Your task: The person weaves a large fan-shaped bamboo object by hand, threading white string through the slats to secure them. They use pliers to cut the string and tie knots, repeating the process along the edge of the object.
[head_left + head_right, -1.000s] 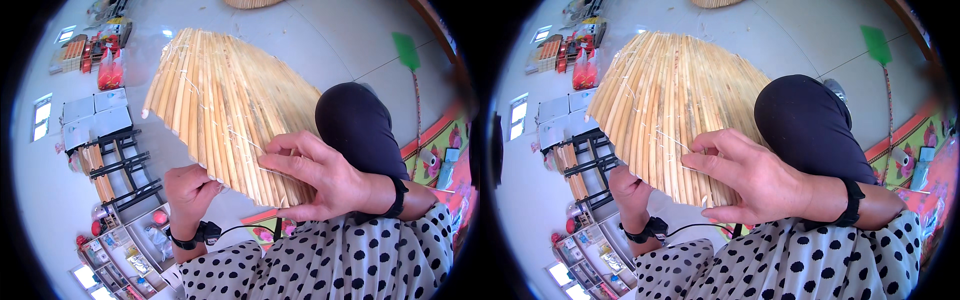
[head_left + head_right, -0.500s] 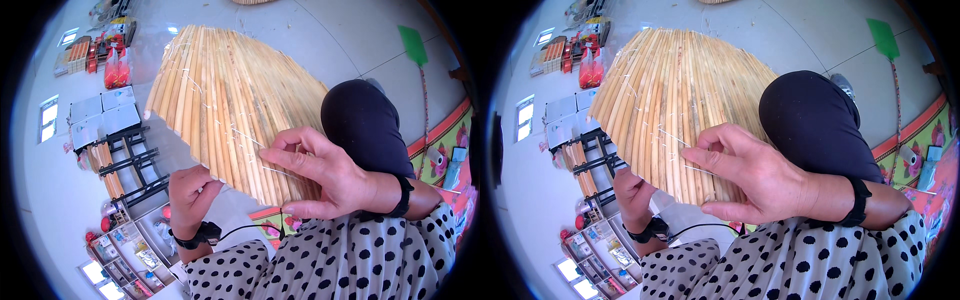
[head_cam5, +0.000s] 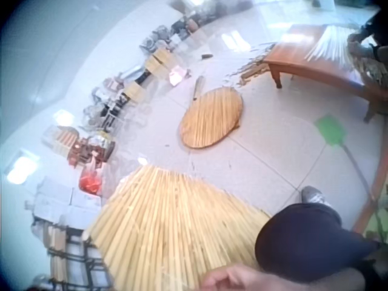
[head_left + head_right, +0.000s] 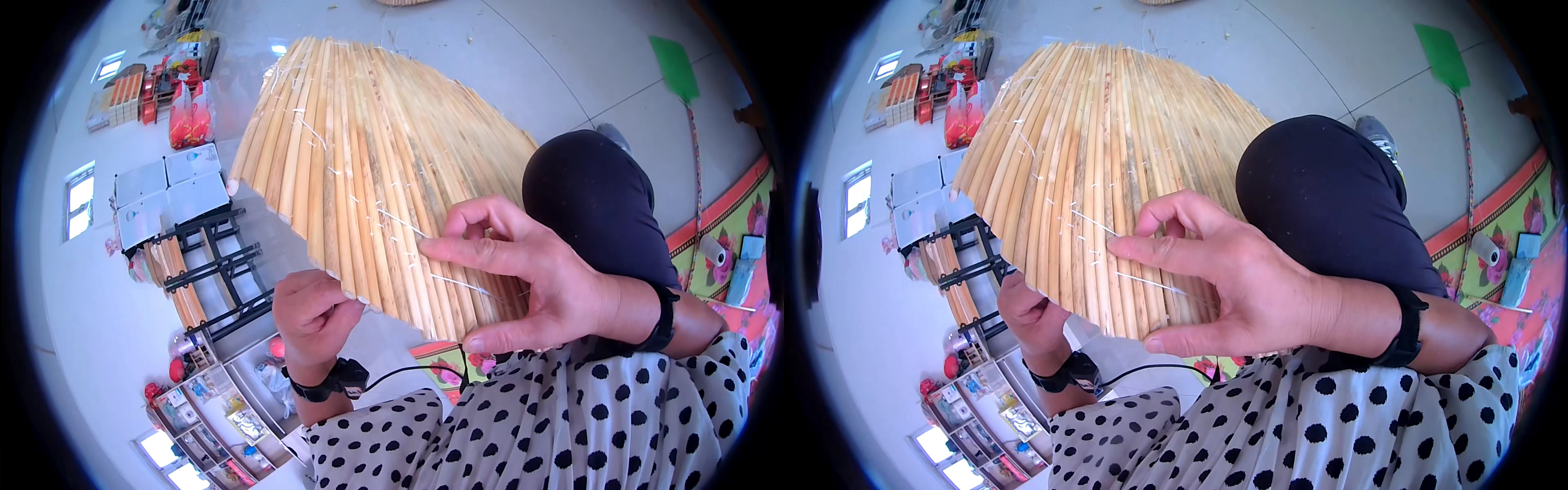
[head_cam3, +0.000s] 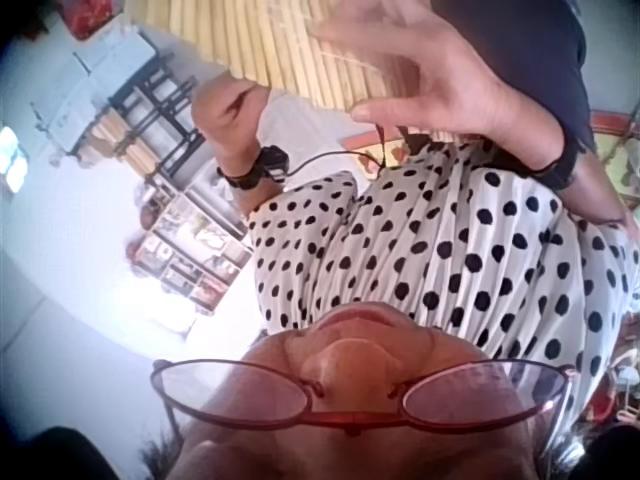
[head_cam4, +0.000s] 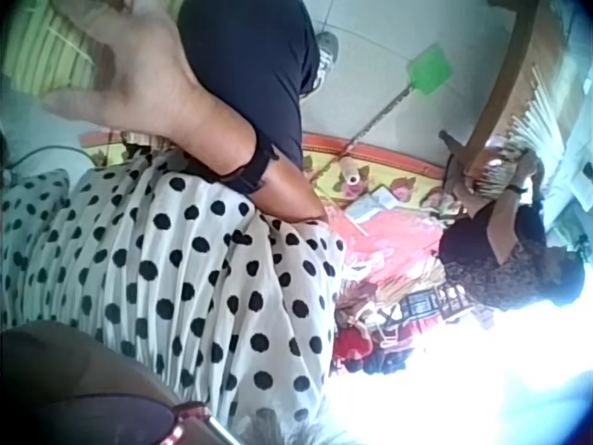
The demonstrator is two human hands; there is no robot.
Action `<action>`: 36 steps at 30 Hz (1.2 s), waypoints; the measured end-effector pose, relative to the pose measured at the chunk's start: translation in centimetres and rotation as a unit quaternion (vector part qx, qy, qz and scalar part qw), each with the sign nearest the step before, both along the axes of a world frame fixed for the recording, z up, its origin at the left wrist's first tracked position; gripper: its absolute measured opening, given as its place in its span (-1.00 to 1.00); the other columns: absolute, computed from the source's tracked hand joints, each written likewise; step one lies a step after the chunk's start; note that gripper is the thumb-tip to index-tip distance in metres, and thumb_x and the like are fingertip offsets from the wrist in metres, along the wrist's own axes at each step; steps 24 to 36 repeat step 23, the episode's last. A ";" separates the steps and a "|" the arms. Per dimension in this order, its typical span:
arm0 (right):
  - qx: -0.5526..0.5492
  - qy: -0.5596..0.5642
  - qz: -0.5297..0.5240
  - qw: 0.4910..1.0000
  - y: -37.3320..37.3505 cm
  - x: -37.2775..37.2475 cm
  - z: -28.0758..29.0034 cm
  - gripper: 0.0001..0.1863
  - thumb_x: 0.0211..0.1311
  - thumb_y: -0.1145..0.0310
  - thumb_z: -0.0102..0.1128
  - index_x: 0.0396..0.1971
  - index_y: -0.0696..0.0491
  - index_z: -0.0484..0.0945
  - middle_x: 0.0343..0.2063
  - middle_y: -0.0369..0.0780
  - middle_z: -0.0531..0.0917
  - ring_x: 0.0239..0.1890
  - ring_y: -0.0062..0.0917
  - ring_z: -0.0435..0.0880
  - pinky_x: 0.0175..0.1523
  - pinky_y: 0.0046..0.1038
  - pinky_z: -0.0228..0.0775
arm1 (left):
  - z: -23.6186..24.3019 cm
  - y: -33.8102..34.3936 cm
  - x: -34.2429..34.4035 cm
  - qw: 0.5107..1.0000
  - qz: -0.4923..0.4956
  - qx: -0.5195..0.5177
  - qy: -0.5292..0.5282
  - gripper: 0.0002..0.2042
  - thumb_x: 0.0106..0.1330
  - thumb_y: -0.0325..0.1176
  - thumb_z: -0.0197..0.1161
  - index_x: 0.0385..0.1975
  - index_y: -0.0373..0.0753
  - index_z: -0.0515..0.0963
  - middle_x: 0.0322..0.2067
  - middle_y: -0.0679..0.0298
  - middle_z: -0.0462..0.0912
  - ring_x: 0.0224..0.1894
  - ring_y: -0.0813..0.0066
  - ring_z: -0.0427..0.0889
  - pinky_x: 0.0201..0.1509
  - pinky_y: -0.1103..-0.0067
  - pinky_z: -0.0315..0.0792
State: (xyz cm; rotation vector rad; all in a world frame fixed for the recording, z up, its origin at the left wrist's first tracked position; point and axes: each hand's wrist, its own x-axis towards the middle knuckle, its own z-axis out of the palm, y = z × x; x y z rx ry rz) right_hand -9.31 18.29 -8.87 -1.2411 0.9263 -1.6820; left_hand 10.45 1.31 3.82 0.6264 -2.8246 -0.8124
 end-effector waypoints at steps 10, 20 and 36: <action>0.008 -0.057 0.029 0.998 -0.1 0.4 -0.2 -0.14 -0.07 0.24 0.66 0.32 0.01 0.49 0.09 -0.19 0.36 0.18 -0.39 0.35 0.32 -0.34 0.21 | -0.3 -0.1 -0.3 0.999 -0.007 0.019 0.027 -0.83 -0.07 -0.62 0.36 -0.43 -0.29 0.70 -0.55 0.17 0.70 -0.59 0.34 0.62 -0.50 0.59 0.36; 0.002 -0.087 0.042 0.995 -0.4 0.9 -0.4 -0.15 -0.09 0.29 0.67 0.31 -0.02 0.51 0.10 -0.20 0.36 0.19 -0.40 0.35 0.32 -0.34 0.21 | -1.2 0.4 0.4 1.000 0.009 0.026 0.006 -0.75 0.13 -0.50 0.45 -0.16 -0.32 0.73 -0.02 0.10 0.72 0.03 0.25 0.71 0.11 0.46 0.50; 0.015 -0.081 0.053 0.995 -0.4 0.6 -0.3 -0.17 -0.06 0.29 0.66 0.30 -0.02 0.52 0.13 -0.22 0.36 0.20 -0.42 0.35 0.33 -0.33 0.20 | -1.3 0.6 0.0 1.000 0.005 0.003 -0.003 -0.71 0.16 -0.47 0.46 -0.08 -0.26 0.73 0.01 0.09 0.71 0.05 0.22 0.70 0.14 0.44 0.50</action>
